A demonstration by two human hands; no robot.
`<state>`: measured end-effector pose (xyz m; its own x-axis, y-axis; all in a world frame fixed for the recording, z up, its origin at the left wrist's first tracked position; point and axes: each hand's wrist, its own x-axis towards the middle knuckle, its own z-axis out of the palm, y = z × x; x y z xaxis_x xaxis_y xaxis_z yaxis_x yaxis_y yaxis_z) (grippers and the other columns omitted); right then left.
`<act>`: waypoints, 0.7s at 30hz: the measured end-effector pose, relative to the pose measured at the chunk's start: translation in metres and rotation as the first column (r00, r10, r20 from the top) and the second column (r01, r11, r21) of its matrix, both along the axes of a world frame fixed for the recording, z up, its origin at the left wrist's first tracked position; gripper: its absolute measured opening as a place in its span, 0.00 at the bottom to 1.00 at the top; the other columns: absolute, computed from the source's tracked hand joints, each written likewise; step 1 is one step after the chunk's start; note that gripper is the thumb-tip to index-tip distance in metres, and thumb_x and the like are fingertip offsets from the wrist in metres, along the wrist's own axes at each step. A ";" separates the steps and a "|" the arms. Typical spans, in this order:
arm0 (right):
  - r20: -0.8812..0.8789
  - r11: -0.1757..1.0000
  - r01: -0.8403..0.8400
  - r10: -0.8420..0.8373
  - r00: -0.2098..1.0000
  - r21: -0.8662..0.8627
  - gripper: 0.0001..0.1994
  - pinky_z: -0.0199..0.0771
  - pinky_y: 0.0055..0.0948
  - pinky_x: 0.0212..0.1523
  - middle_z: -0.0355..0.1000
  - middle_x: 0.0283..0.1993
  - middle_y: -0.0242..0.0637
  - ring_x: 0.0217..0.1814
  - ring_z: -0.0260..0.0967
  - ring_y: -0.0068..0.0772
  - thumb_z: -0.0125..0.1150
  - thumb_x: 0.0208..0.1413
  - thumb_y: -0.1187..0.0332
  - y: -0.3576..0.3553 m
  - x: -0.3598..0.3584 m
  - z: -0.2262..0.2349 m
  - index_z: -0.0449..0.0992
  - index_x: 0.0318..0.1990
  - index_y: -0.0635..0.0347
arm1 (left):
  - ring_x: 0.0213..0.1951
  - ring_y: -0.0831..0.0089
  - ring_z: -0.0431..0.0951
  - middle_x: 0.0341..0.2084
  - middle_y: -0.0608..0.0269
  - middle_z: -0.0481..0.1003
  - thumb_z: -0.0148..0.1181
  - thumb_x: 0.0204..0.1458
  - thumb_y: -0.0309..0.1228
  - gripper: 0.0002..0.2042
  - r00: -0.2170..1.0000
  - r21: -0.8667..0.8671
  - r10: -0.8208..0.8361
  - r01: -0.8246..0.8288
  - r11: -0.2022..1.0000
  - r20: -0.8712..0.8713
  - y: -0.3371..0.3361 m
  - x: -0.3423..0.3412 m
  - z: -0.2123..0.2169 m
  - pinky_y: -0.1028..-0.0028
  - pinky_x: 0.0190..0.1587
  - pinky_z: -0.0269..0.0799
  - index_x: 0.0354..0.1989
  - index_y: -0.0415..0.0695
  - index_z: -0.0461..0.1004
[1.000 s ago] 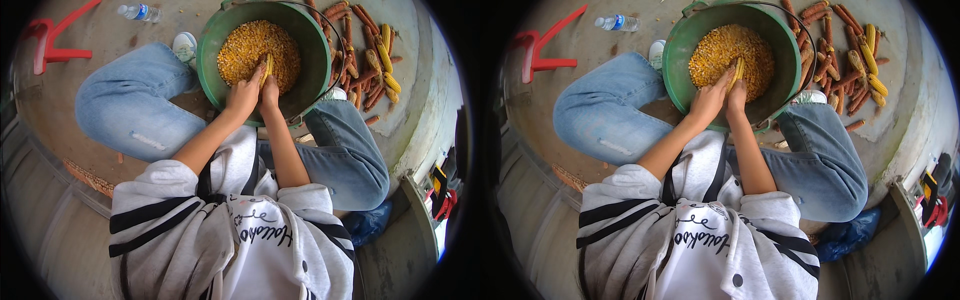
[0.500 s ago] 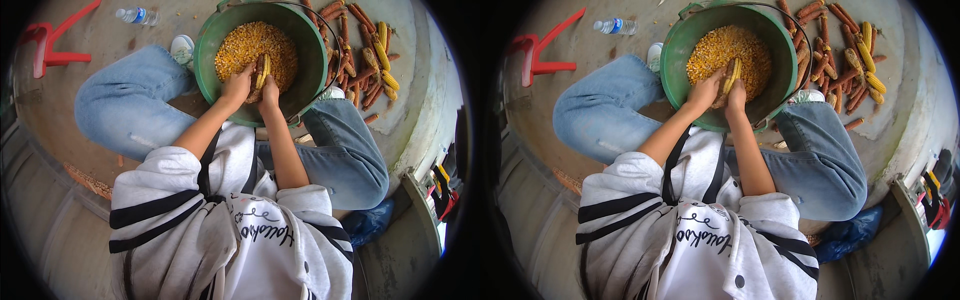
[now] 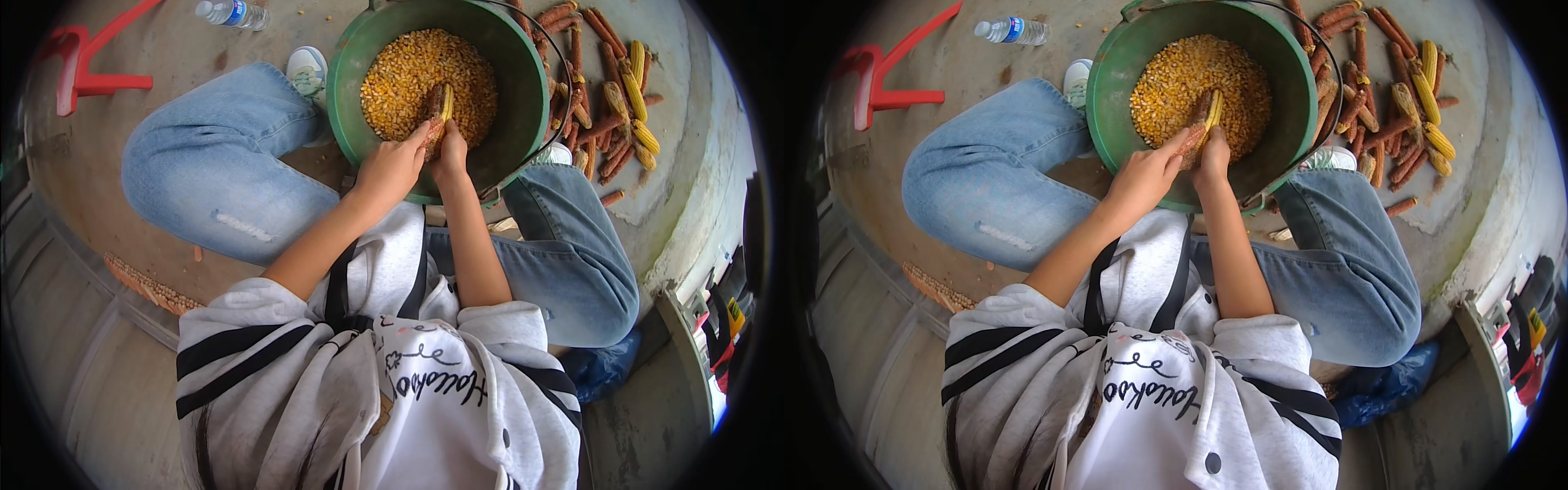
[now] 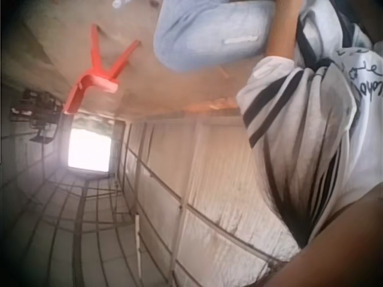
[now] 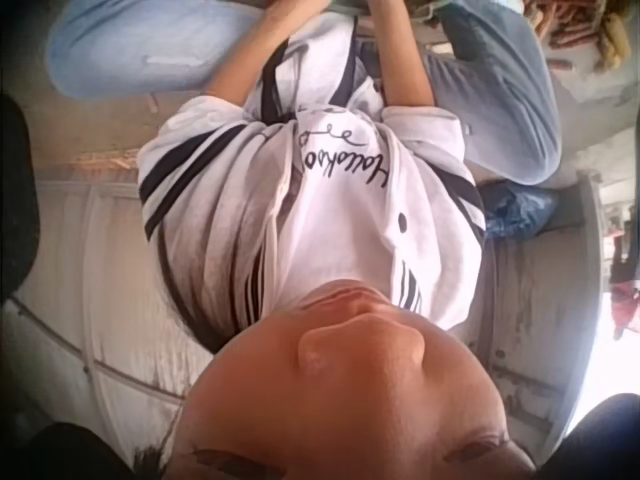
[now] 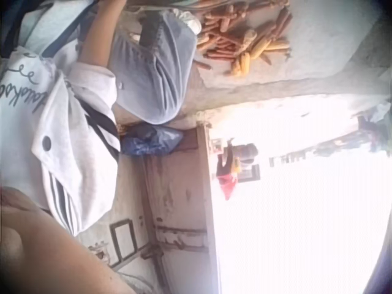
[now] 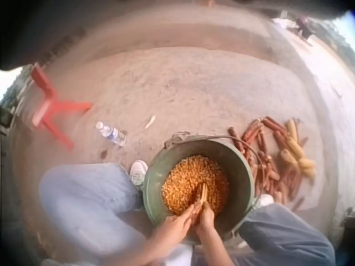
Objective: The person sits on the floor and manually removes corn kernels from dried cobs by hand, dropping the kernels into a green bucket. The person handles multiple cobs one at a time, rotating them to remove kernels until the cob is bare, then discards the cob to the side.
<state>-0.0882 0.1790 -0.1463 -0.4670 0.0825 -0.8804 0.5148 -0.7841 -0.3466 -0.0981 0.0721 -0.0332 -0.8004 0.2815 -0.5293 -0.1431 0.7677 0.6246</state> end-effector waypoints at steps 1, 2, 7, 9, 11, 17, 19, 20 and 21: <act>0.017 1.000 0.011 -0.011 1.000 0.014 0.16 0.68 0.35 0.40 0.67 0.37 0.38 0.38 0.66 0.33 0.35 0.61 0.59 0.000 0.002 -0.003 0.64 0.43 0.60 | 0.30 0.49 0.74 0.25 0.44 0.73 0.47 0.52 0.29 0.19 0.998 0.034 -0.023 0.025 0.999 -0.064 -0.001 0.006 -0.002 0.56 0.33 0.68 0.54 0.45 0.63; 0.034 0.999 0.019 -0.020 0.999 0.027 0.15 0.69 0.35 0.37 0.67 0.34 0.36 0.35 0.67 0.32 0.36 0.61 0.59 -0.001 0.002 -0.003 0.65 0.41 0.60 | 0.29 0.49 0.74 0.25 0.43 0.73 0.47 0.52 0.29 0.19 0.996 0.007 -0.047 0.048 0.999 -0.074 -0.001 0.010 0.000 0.56 0.33 0.68 0.55 0.46 0.63; 0.045 0.999 0.052 -0.051 0.998 -0.014 0.13 0.68 0.31 0.29 0.66 0.29 0.34 0.28 0.65 0.28 0.37 0.60 0.60 -0.002 0.001 -0.003 0.66 0.38 0.58 | 0.26 0.49 0.74 0.22 0.44 0.72 0.48 0.52 0.30 0.20 0.989 -0.111 -0.103 0.091 0.990 -0.105 -0.002 0.024 0.006 0.57 0.31 0.69 0.56 0.50 0.61; 0.062 0.998 0.059 -0.058 0.996 -0.024 0.13 0.68 0.32 0.29 0.66 0.29 0.34 0.28 0.64 0.28 0.37 0.60 0.60 -0.003 -0.001 0.003 0.66 0.38 0.58 | 0.26 0.49 0.74 0.22 0.43 0.72 0.48 0.52 0.30 0.20 0.986 -0.133 -0.108 0.091 0.987 -0.124 -0.003 0.026 0.006 0.57 0.30 0.70 0.56 0.51 0.62; 0.060 0.997 0.060 -0.057 0.997 -0.053 0.13 0.68 0.32 0.31 0.67 0.29 0.34 0.29 0.65 0.29 0.37 0.60 0.60 -0.001 -0.001 0.006 0.66 0.38 0.58 | 0.26 0.49 0.74 0.22 0.43 0.72 0.48 0.52 0.31 0.20 0.983 -0.139 -0.109 0.089 0.986 -0.147 -0.004 0.025 0.007 0.58 0.29 0.70 0.56 0.51 0.61; 0.059 1.000 0.010 -0.008 0.998 -0.021 0.17 0.68 0.33 0.40 0.69 0.36 0.36 0.37 0.67 0.32 0.36 0.61 0.56 -0.002 -0.001 0.010 0.67 0.42 0.59 | 0.24 0.49 0.74 0.22 0.44 0.72 0.48 0.52 0.32 0.21 0.985 -0.200 -0.129 0.104 0.974 -0.117 -0.005 0.022 0.008 0.57 0.28 0.71 0.56 0.52 0.61; 0.063 1.000 -0.015 0.015 0.998 -0.007 0.18 0.68 0.33 0.41 0.69 0.36 0.37 0.37 0.67 0.32 0.36 0.61 0.56 -0.004 -0.001 0.011 0.67 0.43 0.60 | 0.23 0.51 0.74 0.22 0.45 0.72 0.49 0.52 0.32 0.21 0.982 -0.242 -0.144 0.113 0.964 -0.118 -0.003 0.022 0.005 0.58 0.26 0.72 0.57 0.53 0.61; 0.069 1.000 -0.022 0.021 0.997 0.014 0.18 0.68 0.33 0.41 0.68 0.36 0.37 0.37 0.67 0.32 0.36 0.61 0.55 -0.003 0.000 0.009 0.67 0.43 0.60 | 0.22 0.51 0.75 0.22 0.45 0.73 0.49 0.52 0.32 0.21 0.980 -0.253 -0.156 0.122 0.960 -0.120 0.000 0.022 0.002 0.58 0.25 0.72 0.57 0.54 0.61; 0.075 0.999 -0.031 0.028 0.997 0.034 0.18 0.67 0.33 0.41 0.68 0.36 0.37 0.37 0.67 0.32 0.36 0.61 0.55 -0.002 0.001 0.009 0.67 0.44 0.60 | 0.22 0.53 0.75 0.22 0.46 0.73 0.49 0.52 0.32 0.21 0.975 -0.274 -0.176 0.134 0.952 -0.135 0.002 0.023 -0.001 0.59 0.24 0.72 0.57 0.54 0.61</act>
<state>-0.0875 0.1775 -0.1377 -0.4033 0.1013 -0.9094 0.5628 -0.7562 -0.3338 -0.0752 0.0746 -0.0338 -0.8365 0.2770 -0.4729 0.0739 0.9120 0.4035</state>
